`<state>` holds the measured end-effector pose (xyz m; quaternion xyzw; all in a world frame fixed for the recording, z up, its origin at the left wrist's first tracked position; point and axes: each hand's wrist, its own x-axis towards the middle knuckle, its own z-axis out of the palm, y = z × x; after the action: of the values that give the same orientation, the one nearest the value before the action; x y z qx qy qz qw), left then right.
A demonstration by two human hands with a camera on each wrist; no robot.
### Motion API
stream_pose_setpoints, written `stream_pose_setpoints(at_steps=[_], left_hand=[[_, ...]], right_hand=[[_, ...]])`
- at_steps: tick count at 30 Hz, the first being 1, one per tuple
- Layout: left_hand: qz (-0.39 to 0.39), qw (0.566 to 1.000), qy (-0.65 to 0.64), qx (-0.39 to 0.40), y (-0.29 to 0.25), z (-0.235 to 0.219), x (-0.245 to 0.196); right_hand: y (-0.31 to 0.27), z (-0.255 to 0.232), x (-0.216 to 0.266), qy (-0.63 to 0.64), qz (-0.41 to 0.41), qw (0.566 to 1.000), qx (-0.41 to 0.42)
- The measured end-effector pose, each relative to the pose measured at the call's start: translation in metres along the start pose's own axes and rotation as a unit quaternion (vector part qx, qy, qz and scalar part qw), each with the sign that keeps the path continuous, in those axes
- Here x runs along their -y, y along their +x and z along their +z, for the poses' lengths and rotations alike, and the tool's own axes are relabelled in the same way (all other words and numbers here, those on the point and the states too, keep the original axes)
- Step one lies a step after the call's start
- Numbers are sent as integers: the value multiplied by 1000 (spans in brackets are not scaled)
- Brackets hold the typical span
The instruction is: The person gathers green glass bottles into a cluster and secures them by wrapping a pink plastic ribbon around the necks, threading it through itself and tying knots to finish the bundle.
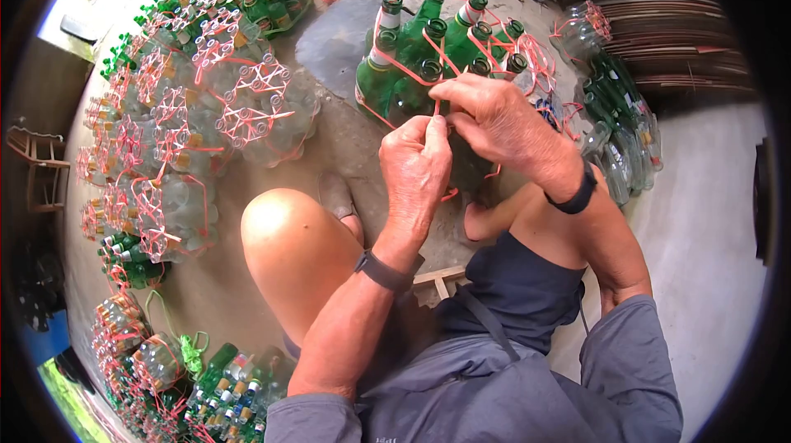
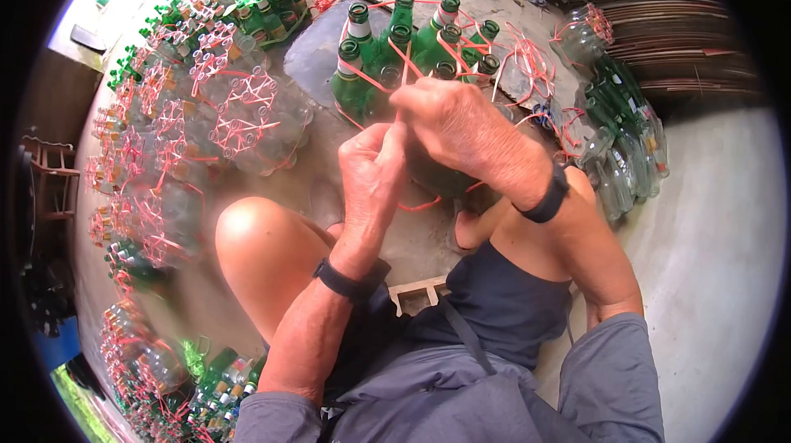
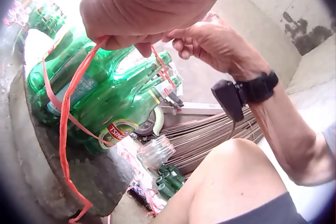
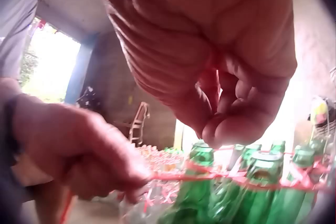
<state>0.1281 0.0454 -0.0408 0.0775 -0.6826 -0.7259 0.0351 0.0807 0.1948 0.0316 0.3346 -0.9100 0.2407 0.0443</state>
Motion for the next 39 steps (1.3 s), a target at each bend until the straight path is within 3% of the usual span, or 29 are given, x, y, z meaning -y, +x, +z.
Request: stream_pose_setpoints(at_steps=[2, 5, 8, 11, 13, 15, 17, 18, 22, 25, 27, 28, 29, 30, 31, 33, 34, 35, 39], left_hand=[[6, 1000, -17, 3, 2, -1, 3], [2, 999, 7, 34, 3, -7, 4], [12, 1000, 5, 17, 3, -6, -9], [-12, 999, 15, 48, 10, -18, -16], [-111, 991, 3, 70, 18, -21, -23], [-140, 987, -31, 75, 24, -16, -24], [-139, 964, -165, 158, 32, -14, -17], [-141, 956, -171, 190, 31, -13, -28], [-163, 943, -203, 205, 40, -4, -26], [-196, 937, -231, 173, 42, 0, -7], [81, 975, -89, 184, 37, -2, -4], [82, 976, -87, 184, 38, -2, -11], [-71, 974, -151, 155, 38, -3, -19], [-222, 944, -211, 121, 38, -4, -28], [-223, 944, -211, 119, 38, -5, -27], [-202, 954, -176, 136, 40, -6, -23], [-151, 971, -135, 130, 37, -3, -21], [-150, 971, -135, 130, 37, -4, -20], [-149, 976, -112, 112, 33, 0, -23]], right_hand=[[-8, 18, -4, 23, -16, 999, -39], [-11, 26, -10, 10, -19, 999, -35], [-13, 24, -10, 2, -29, 998, -53], [-17, 26, -10, -2, -31, 998, -62], [-19, 27, -9, -11, -29, 997, -70], [-20, 24, -6, -29, -31, 997, -70], [-22, 27, -6, -19, -48, 995, -88], [-23, 29, -5, -9, -67, 992, -103], [-30, 27, -2, -2, -68, 994, -87], [-34, 23, 0, 3, -63, 997, -40], [-35, 14, -1, 48, -80, 996, 5], [-35, 10, -2, 49, -80, 996, 4], [-36, 7, -2, 96, -74, 993, 10], [-35, 3, -1, 143, -68, 987, 18], [-31, -4, -1, 145, -69, 987, 19], [-20, -18, -5, 56, -73, 992, -87], [-15, -20, -12, 34, -76, 990, -118], [-9, -19, -13, -8, -44, 983, -181], [-1, -21, -36, -94, -27, 981, -168]])
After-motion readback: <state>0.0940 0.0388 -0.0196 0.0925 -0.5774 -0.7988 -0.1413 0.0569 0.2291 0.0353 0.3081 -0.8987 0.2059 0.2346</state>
